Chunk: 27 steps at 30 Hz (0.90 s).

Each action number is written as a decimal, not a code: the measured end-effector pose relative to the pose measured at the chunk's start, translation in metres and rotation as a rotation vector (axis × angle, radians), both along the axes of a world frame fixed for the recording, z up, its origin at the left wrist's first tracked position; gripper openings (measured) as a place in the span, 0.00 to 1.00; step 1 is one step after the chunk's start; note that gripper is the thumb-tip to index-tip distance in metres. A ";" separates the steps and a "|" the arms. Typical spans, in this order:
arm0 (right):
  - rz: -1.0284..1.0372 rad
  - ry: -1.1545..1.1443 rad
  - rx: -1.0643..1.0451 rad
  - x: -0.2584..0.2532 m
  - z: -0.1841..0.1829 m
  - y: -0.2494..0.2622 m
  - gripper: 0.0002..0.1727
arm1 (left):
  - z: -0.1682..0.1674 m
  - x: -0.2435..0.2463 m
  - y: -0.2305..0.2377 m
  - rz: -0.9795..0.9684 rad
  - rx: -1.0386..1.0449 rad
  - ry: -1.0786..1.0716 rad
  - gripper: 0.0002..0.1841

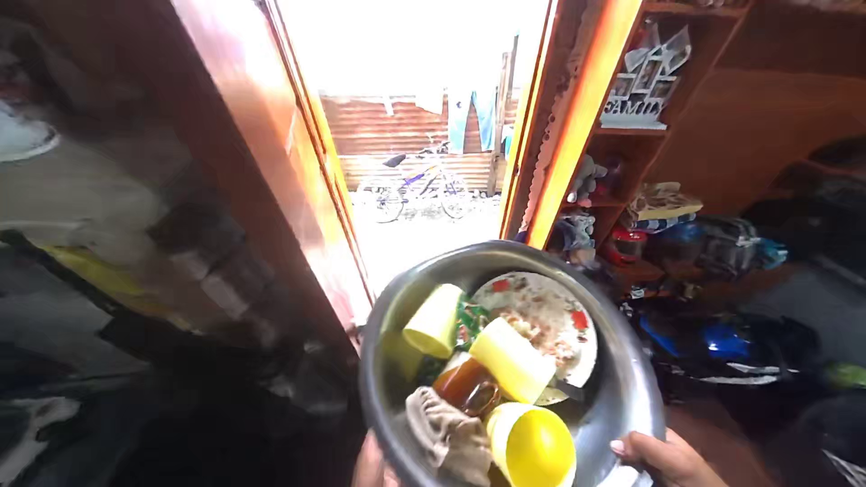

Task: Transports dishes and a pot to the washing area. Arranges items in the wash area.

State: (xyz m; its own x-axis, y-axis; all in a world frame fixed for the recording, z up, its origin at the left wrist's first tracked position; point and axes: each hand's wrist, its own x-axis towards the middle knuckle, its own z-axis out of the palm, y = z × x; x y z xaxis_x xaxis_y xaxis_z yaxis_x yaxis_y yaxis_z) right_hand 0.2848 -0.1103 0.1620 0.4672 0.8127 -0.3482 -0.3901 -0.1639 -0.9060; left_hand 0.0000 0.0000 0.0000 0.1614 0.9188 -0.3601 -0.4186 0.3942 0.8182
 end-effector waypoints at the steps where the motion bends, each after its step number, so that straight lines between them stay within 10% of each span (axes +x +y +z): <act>1: -0.043 -0.041 -0.006 0.016 0.000 0.010 0.17 | -0.006 0.025 0.024 0.076 -0.122 -0.102 0.25; 11: -0.225 -0.087 0.102 0.145 -0.012 0.159 0.14 | -0.020 0.106 0.165 0.183 -0.392 -0.086 0.24; 27: -0.193 0.051 0.055 0.247 -0.016 0.570 0.15 | -0.028 0.174 0.493 0.518 -0.411 -0.115 0.19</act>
State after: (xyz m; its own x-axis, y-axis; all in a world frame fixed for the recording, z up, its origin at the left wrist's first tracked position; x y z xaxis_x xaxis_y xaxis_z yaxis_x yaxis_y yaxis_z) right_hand 0.5317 0.4602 0.1460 0.5986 0.7283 -0.3334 -0.4555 -0.0329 -0.8896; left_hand 0.1743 0.4932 -0.0284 -0.2056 0.6793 -0.7045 -0.7132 0.3889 0.5831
